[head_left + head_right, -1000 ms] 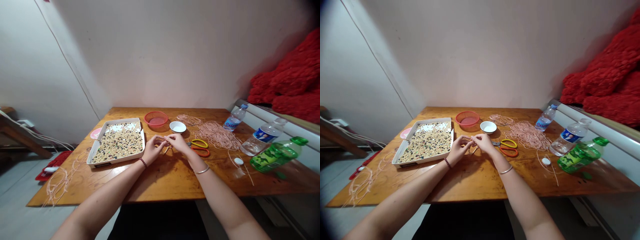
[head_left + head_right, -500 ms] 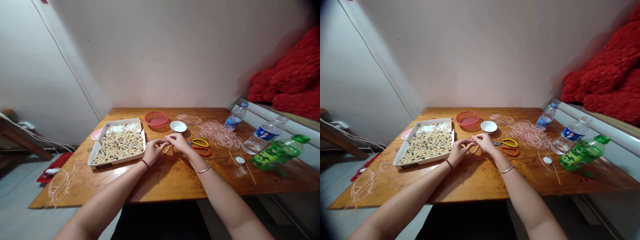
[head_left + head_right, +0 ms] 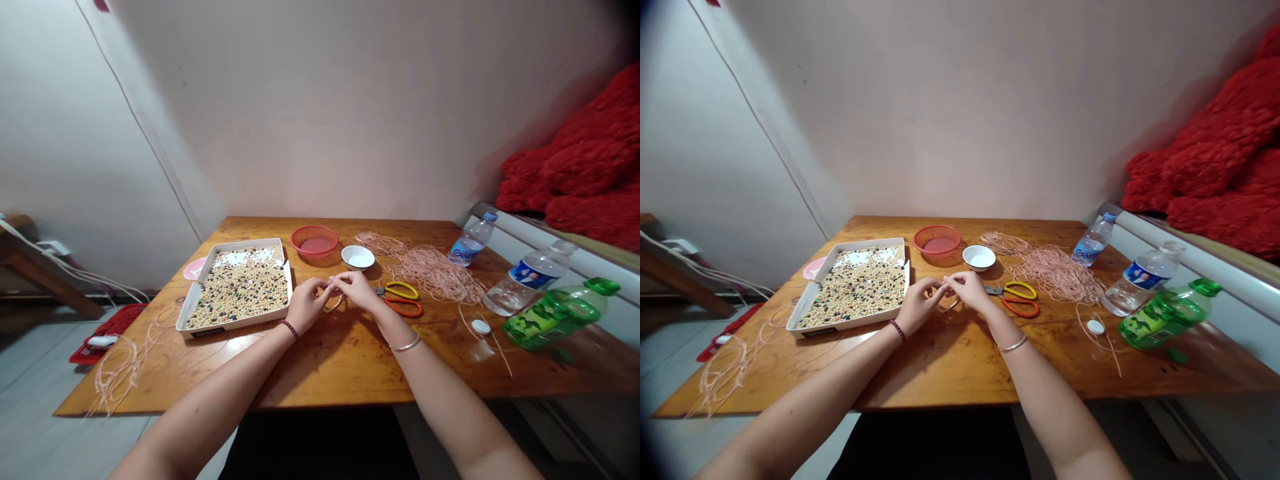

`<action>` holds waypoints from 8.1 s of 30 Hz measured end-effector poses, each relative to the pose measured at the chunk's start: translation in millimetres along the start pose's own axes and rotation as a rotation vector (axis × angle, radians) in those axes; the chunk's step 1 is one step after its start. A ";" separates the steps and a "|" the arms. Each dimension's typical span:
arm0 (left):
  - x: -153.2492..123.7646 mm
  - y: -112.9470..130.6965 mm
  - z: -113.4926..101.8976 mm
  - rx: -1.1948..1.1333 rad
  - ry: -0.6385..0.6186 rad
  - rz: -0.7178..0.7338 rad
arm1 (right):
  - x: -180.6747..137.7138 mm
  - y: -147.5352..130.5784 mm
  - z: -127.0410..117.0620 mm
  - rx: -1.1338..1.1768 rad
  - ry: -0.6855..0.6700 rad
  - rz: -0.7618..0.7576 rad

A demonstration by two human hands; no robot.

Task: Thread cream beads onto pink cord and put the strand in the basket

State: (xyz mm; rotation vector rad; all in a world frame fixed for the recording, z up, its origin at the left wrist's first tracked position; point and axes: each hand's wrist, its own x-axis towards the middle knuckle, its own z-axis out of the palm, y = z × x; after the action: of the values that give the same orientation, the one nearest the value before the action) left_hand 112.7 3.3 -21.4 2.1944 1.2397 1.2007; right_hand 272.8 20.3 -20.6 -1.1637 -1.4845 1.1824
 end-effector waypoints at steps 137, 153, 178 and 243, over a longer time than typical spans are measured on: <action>-2.7 0.6 -2.4 0.248 0.079 0.092 | 10.2 1.5 -2.8 0.160 0.309 -0.063; -2.6 2.5 -5.4 0.260 0.057 0.057 | 10.2 2.2 -8.0 0.145 0.480 -0.058; -3.4 2.5 -5.8 0.286 0.015 0.067 | 9.5 -2.9 -15.3 0.188 0.531 0.039; -3.6 6.1 -8.2 0.259 0.004 0.026 | 11.3 -2.8 -21.9 0.210 0.579 0.010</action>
State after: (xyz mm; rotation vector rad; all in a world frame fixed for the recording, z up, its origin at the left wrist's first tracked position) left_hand 108.4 -3.9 -14.5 2.3964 1.4433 1.1078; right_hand 291.8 34.5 -13.4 -1.2325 -0.8959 0.8782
